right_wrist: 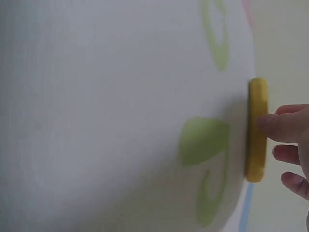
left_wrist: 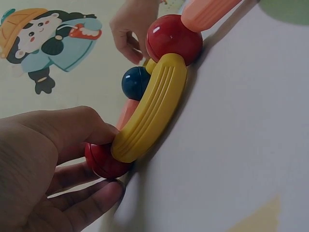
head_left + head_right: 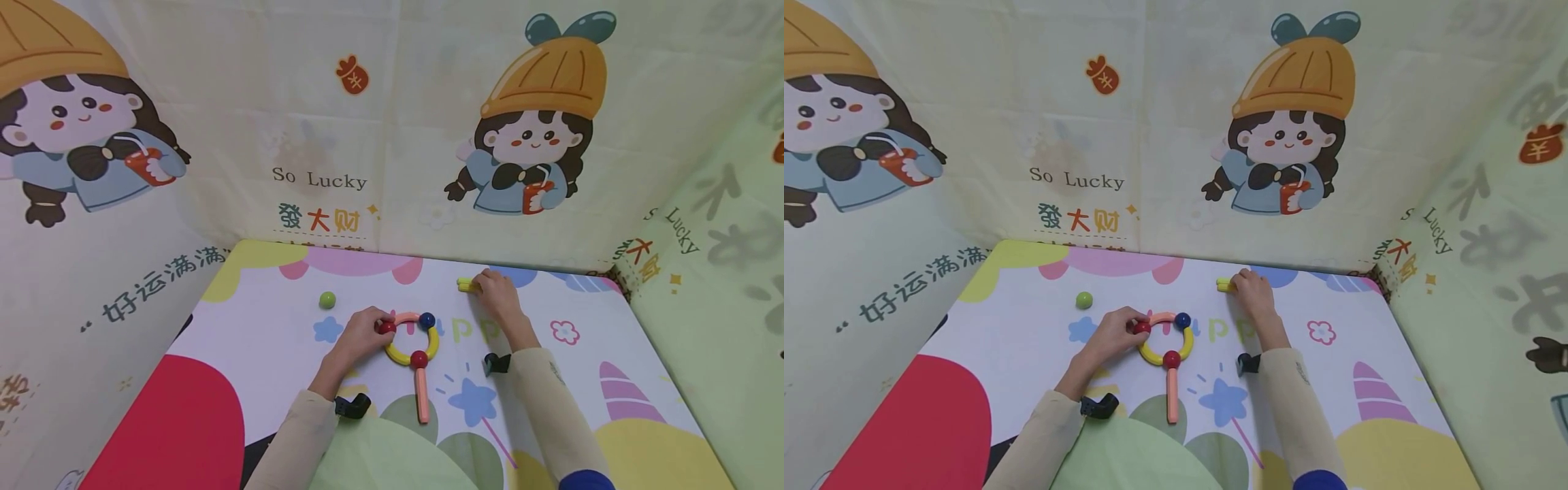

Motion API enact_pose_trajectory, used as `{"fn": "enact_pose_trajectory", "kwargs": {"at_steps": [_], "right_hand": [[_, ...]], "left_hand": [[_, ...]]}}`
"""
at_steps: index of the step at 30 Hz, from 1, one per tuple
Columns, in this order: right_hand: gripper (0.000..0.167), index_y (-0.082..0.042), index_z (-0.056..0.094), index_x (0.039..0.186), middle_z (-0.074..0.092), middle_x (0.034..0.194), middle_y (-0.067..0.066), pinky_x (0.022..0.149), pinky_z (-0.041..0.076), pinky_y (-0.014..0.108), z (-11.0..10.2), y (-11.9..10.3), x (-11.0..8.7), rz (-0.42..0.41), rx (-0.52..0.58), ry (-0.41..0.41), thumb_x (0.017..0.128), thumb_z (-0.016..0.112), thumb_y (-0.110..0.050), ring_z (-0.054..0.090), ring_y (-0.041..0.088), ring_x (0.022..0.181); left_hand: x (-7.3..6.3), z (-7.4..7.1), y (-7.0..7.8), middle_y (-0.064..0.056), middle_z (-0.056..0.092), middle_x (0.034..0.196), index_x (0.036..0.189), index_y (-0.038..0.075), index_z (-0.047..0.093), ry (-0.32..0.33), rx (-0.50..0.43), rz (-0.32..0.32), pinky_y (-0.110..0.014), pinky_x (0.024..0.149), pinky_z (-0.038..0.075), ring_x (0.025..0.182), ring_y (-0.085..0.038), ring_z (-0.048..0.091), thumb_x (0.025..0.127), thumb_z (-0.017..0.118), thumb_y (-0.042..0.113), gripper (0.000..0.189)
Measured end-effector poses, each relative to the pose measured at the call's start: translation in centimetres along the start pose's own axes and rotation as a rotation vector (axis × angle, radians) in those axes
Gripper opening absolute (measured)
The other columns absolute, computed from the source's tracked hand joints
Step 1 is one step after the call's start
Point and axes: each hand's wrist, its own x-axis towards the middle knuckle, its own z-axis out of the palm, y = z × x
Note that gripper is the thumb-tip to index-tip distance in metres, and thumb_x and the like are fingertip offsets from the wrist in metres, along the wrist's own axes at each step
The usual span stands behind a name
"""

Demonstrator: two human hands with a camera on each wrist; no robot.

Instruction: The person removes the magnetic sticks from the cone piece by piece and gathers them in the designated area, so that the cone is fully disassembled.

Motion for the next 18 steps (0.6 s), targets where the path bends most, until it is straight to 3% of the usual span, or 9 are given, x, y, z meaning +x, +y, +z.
{"fn": "enact_pose_trajectory", "kwargs": {"at_steps": [10,18], "right_hand": [[0.023,0.004,0.069,0.11,0.067,0.109,0.02,0.088,0.053,0.05,-2.5,-1.8,-0.8,0.019,0.164,0.123,0.091,0.069,-0.008,0.063,0.038,0.101],[0.03,0.007,0.067,0.114,0.064,0.098,0.021,0.08,0.053,0.048,-3.8,-5.0,-2.5,0.087,0.268,0.1,0.093,0.066,-0.015,0.062,0.034,0.089]], "left_hand": [[-0.2,0.0,0.1,-0.006,0.067,0.106,0.119,0.008,0.072,-0.001,0.005,0.011,-0.033,0.084,0.058,0.09,-0.018,0.057,0.088,0.074,0.019,0.033],[-0.2,-0.2,0.3,-0.006,0.067,0.107,0.118,0.01,0.072,0.002,-0.013,-0.011,-0.034,0.086,0.058,0.091,-0.018,0.057,0.088,0.074,0.018,0.03]]}}
